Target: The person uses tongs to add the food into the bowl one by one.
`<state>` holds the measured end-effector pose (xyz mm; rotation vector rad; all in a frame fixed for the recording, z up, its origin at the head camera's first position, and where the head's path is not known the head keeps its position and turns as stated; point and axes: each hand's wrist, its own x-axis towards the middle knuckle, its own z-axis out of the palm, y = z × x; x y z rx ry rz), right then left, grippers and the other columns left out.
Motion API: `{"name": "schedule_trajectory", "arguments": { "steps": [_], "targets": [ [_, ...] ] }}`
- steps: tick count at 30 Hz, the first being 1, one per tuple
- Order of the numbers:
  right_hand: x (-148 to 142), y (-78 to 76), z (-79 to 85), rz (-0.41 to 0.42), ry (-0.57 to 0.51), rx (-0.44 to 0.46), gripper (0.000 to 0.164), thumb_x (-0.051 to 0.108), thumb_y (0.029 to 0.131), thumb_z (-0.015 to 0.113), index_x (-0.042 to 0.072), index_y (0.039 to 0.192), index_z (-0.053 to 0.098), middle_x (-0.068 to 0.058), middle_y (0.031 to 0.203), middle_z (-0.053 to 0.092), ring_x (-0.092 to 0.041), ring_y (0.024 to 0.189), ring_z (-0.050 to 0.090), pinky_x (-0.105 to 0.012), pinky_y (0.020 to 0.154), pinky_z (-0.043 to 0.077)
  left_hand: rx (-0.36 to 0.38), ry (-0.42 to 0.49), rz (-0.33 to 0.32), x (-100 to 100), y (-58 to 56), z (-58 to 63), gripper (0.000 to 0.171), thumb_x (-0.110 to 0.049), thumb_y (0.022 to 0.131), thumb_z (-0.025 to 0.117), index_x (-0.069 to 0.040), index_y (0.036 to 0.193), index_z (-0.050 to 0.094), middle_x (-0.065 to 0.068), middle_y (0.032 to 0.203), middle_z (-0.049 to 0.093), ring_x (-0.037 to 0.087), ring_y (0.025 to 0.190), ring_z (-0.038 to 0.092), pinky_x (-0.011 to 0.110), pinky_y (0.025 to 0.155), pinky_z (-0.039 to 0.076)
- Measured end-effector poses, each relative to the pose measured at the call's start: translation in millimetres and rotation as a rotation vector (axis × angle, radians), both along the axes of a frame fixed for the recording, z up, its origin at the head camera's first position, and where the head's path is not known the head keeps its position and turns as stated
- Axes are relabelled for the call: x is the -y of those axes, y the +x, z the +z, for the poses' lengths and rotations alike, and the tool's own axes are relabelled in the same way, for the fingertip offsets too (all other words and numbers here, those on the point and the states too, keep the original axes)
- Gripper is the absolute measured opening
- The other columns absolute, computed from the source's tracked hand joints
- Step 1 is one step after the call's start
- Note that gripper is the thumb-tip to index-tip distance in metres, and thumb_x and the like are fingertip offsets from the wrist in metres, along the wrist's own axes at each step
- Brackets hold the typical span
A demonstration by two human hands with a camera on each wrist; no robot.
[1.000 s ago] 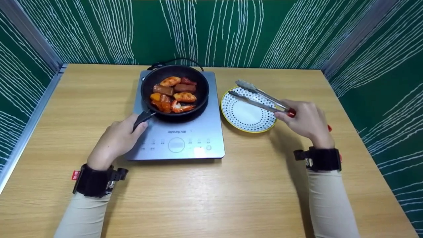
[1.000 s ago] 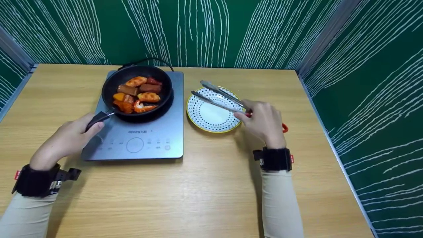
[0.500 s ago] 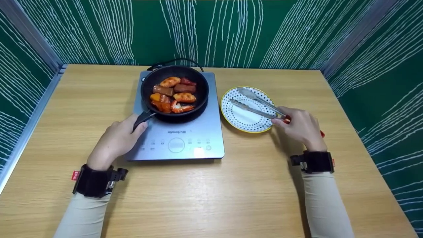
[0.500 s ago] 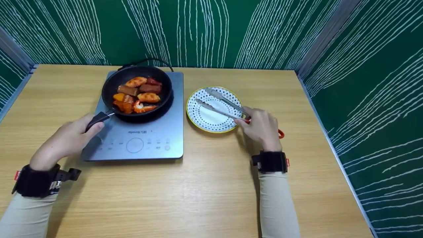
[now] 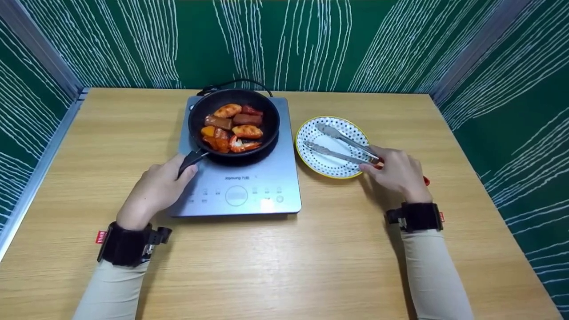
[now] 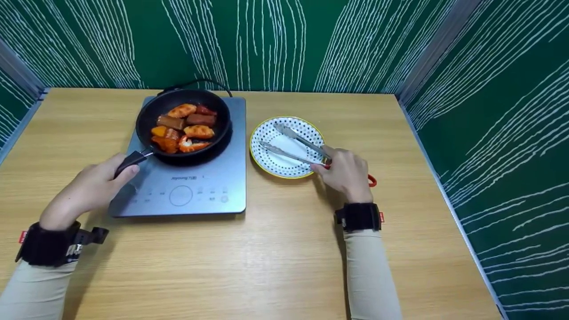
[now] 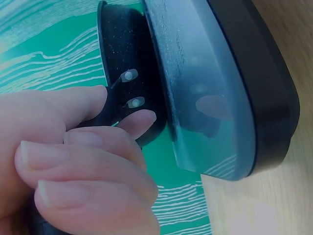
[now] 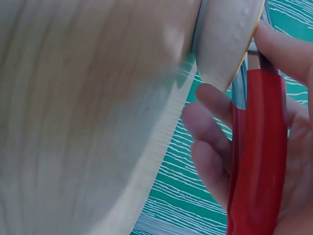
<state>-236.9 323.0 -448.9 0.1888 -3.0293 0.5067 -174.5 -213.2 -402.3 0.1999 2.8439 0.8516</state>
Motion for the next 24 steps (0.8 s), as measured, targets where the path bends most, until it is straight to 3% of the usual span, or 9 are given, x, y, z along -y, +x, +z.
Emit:
{"name": "schedule_trajectory", "arguments": {
  "steps": [4,11,19,24],
  "targets": [
    [3.7,0.6,-0.4,-0.009,0.014,0.012,0.075,0.054,0.095,0.075,0.011,0.154,0.056,-0.013,0.111,0.068,-0.032,0.096,0.057,-0.045,0.076,0.035,-0.015,-0.009,-0.003,0.0,-0.1,0.8,0.032,-0.041,0.115,0.045,-0.009,0.116,0.052,0.008,0.084,0.044,0.031,0.079,0.053,0.039,0.065,0.033],
    [6.3,1.7,2.2,-0.001,0.017,0.028,0.076,0.055,0.096,0.073,0.014,0.156,0.053,-0.021,0.143,0.063,-0.036,0.109,0.059,-0.051,0.083,0.042,-0.003,0.004,0.000,-0.7,1.1,1.5,0.032,-0.041,0.115,0.045,-0.010,0.117,0.052,0.009,0.085,0.045,0.031,0.080,0.053,0.039,0.066,0.033],
    [6.0,1.7,2.8,0.015,0.020,0.039,0.075,0.052,0.097,0.073,0.015,0.158,0.050,-0.019,0.133,0.065,-0.035,0.103,0.055,-0.050,0.080,0.039,0.001,0.004,0.000,-0.7,0.4,0.6,0.033,-0.042,0.115,0.045,-0.010,0.118,0.053,0.009,0.085,0.046,0.031,0.081,0.053,0.039,0.066,0.034],
    [6.3,1.1,0.8,0.023,0.037,0.029,0.069,0.047,0.099,0.069,0.016,0.158,0.051,-0.023,0.142,0.060,-0.040,0.108,0.057,-0.059,0.089,0.044,0.001,0.006,-0.001,-0.6,0.3,0.1,0.034,-0.042,0.115,0.045,-0.009,0.118,0.053,0.009,0.086,0.046,0.030,0.080,0.054,0.039,0.065,0.034]
  ]
}}
